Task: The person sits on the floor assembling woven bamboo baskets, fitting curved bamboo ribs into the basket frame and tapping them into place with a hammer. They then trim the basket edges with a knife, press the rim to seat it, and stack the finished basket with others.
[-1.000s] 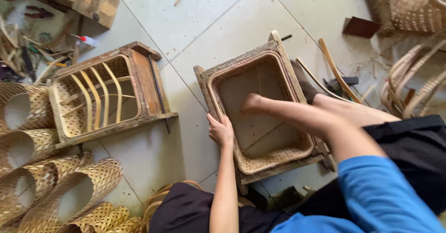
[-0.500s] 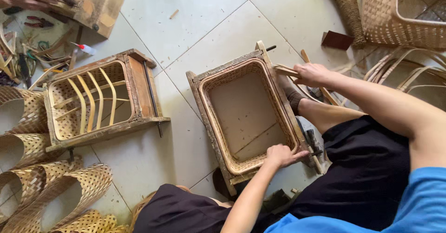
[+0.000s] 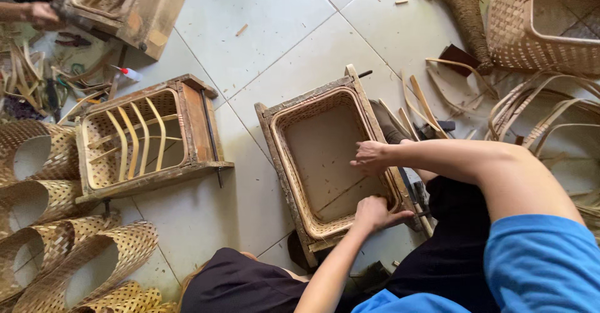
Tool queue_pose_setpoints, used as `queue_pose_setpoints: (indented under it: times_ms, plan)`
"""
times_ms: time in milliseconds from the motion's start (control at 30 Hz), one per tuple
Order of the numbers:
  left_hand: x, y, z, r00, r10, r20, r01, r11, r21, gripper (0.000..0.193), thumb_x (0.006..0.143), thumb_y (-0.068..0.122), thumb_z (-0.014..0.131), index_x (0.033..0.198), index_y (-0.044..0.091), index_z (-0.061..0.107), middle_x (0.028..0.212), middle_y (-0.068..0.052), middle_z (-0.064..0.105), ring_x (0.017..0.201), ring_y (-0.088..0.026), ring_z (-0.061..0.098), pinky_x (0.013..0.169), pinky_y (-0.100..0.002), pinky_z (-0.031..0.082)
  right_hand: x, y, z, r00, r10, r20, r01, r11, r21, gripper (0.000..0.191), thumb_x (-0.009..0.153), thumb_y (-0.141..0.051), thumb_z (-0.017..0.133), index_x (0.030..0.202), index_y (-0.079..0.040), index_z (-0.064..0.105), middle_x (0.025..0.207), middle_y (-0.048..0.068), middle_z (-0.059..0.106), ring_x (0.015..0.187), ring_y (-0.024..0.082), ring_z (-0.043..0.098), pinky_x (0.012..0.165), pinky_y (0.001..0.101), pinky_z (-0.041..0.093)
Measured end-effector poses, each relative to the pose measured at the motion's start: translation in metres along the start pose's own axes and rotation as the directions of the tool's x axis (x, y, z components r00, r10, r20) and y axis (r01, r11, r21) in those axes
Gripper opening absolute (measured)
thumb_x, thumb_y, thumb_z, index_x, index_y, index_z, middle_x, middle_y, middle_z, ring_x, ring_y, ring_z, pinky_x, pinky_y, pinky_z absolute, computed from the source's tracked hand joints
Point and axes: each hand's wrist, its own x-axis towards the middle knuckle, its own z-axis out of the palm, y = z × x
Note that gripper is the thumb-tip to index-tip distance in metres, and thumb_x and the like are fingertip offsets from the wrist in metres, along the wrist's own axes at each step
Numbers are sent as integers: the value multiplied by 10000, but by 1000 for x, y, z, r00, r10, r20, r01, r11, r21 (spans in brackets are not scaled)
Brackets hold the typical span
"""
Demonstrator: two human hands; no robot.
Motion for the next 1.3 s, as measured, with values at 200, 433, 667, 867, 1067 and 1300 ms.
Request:
queue_pose_setpoints:
  times_ms: [200,433,667,867,1067,1300]
  plan:
    - [-18,-9,-16,825,-301,-478,90,905,-415,573,978,629,491,976,91,690,1054,-140,692,1030,-297,666,911,-448,519,-3,1,-14,991,-122,48,126,988,-87,407,1104,-399,425,1046,-126,720,788,17,719,755,239,688,1228,597,298]
    - [-21,-117,-50,623,-782,39,310,201,-929,917,869,444,633,1620,259,141,1688,-145,152,1517,-376,273,1189,-603,289,23,-42,44,917,-290,274,277,957,85,404,962,-520,602,1041,-151,747,953,50,717,928,245,679,1069,576,395]
    - [-17,-105,-65,786,-605,-130,46,266,-963,828,907,407,674,1595,180,273,1669,-109,315,1522,-294,334,1229,-494,304,0,-58,23,903,-419,94,403,902,154,332,862,-515,708,959,-212,803,972,32,771,981,222,702,904,518,509]
    - [-52,-104,-139,847,-457,-273,-179,240,-954,353,972,285,626,1278,118,677,1233,-45,727,1114,-180,678,978,-371,542,-65,-48,-159,904,-378,-197,425,838,341,310,944,-445,595,1030,-194,756,930,0,772,743,195,639,773,438,510]
    - [-59,-145,-167,802,-530,-275,-238,140,-961,281,1026,263,504,1259,156,619,1255,-74,703,1070,-218,718,942,-379,566,-241,-11,-242,609,-23,-793,597,672,439,226,965,-248,654,1074,-80,757,1011,70,756,923,215,701,836,395,593]
    - [-49,-69,-15,977,120,178,-119,993,-15,451,890,269,687,1295,84,614,1317,-143,661,1204,-332,644,1031,-421,502,-263,18,-76,417,500,-759,-378,855,355,126,921,-245,656,969,-241,773,952,-26,676,1064,196,597,1134,454,325]
